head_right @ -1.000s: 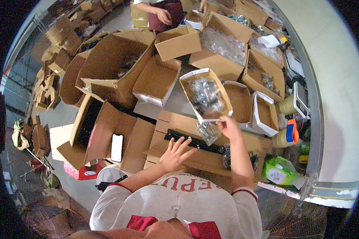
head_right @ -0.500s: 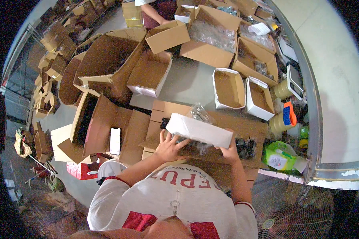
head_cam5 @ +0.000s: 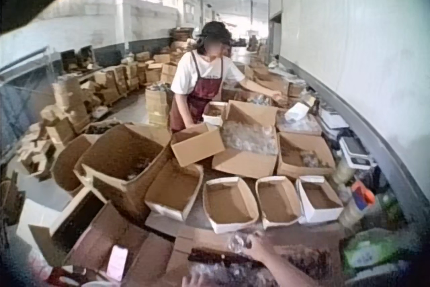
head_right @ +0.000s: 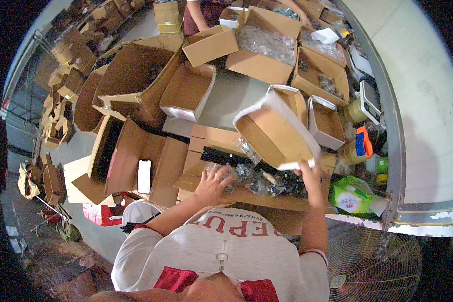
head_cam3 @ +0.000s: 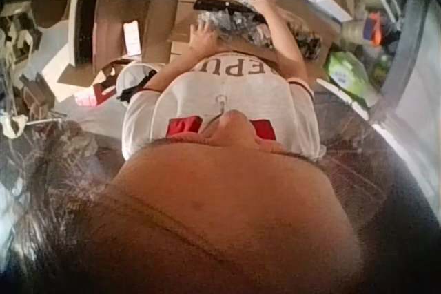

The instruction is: Packaging metal rails and associated hardware into cardboard boxes and sealing them with tape.

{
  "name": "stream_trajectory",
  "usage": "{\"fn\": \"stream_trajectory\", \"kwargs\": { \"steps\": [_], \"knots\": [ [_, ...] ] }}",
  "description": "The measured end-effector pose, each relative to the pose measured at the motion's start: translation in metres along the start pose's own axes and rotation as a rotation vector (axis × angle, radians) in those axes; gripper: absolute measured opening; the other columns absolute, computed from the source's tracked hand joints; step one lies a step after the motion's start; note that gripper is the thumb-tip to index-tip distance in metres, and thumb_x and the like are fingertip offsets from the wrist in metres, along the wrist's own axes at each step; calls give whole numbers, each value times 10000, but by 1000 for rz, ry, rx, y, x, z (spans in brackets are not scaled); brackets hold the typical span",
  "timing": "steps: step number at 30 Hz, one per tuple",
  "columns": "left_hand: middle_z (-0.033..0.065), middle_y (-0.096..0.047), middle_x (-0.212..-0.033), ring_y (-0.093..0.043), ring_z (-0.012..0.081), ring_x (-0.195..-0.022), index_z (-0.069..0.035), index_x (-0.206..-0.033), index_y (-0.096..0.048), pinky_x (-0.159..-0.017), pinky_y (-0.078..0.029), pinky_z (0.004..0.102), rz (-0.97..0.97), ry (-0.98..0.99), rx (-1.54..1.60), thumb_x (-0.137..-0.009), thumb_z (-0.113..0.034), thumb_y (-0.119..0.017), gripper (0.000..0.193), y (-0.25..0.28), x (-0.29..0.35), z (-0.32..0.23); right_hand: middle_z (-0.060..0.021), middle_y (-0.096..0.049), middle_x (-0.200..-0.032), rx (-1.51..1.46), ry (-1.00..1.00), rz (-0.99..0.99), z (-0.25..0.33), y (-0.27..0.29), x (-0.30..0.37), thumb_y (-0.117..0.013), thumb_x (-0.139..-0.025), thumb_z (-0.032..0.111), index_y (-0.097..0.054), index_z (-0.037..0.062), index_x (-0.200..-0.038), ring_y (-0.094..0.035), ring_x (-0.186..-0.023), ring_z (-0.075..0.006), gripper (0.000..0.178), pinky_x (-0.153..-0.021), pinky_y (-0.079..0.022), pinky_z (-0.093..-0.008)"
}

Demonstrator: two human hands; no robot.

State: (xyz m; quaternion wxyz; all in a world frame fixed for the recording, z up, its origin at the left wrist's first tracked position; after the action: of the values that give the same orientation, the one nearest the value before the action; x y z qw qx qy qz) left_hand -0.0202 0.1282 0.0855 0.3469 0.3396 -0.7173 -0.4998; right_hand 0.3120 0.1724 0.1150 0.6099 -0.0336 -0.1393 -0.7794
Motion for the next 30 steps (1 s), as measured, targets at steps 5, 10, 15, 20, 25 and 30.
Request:
{"fn": "stream_trajectory", "kwargs": {
  "steps": [5,10,15,20,25,30],
  "knots": [
    [80,-441,-1292,-392,302,-1215,-96,-1209,-565,-981,-315,599,106,-123,64,-701,-648,-635,753,0,-1,-4,-71,-630,-892,-402,-91,311,2,-107,-62,-647,-876,269,-490,72,-1148,-610,-728,-167,371,-635,-488,-289],
    [99,-464,-1232,-411,284,-1177,-114,-1173,-600,-958,-334,532,164,14,127,-656,-701,-631,783,-10,0,5,-223,-576,-1136,1037,265,235,-17,-153,-83,-767,-632,481,-611,72,-1161,-562,-1002,-345,687,-866,-442,-435],
    [116,-442,-1272,-396,286,-1188,-94,-1217,-578,-951,-337,515,176,133,3,-618,-743,-630,885,-4,0,6,-153,-577,-958,892,519,204,-30,-165,-77,-768,-645,272,-593,71,-793,-543,-947,-345,304,-829,-436,-453],
    [103,-486,-1224,-453,270,-1134,-89,-1144,-603,-937,-384,447,22,-6,71,-674,-618,-673,711,3,-4,0,-163,-576,-806,743,476,297,-25,-171,-72,-634,-761,37,-529,13,-800,-554,-816,-359,115,-711,-444,-430],
    [58,-587,-1009,-556,239,-985,-96,-980,-624,-839,-462,375,-56,-302,202,-741,-461,-681,440,-1,-1,-10,-140,-597,-819,579,330,351,-2,-141,-57,-605,-804,27,-522,17,-836,-583,-756,-276,90,-693,-451,-370],
    [74,-602,-887,-607,264,-840,-85,-875,-651,-716,-502,384,-80,-363,146,-751,-473,-661,408,-5,-12,-12,-7,-603,-850,289,-12,834,-25,-124,-17,-546,-845,-14,-572,9,-917,-554,-785,-96,81,-714,-459,-283]
  ]
}}
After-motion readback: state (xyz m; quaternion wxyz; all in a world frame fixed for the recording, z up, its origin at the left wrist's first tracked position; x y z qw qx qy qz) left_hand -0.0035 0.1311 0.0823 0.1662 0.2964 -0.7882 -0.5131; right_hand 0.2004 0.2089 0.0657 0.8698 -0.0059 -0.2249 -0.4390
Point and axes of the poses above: each hand's wrist, its own x-axis away from the middle knuckle, its own y-axis out of the back of the hand, z = x × y, the point moved 7 cm from there along -x, towards the middle knuckle
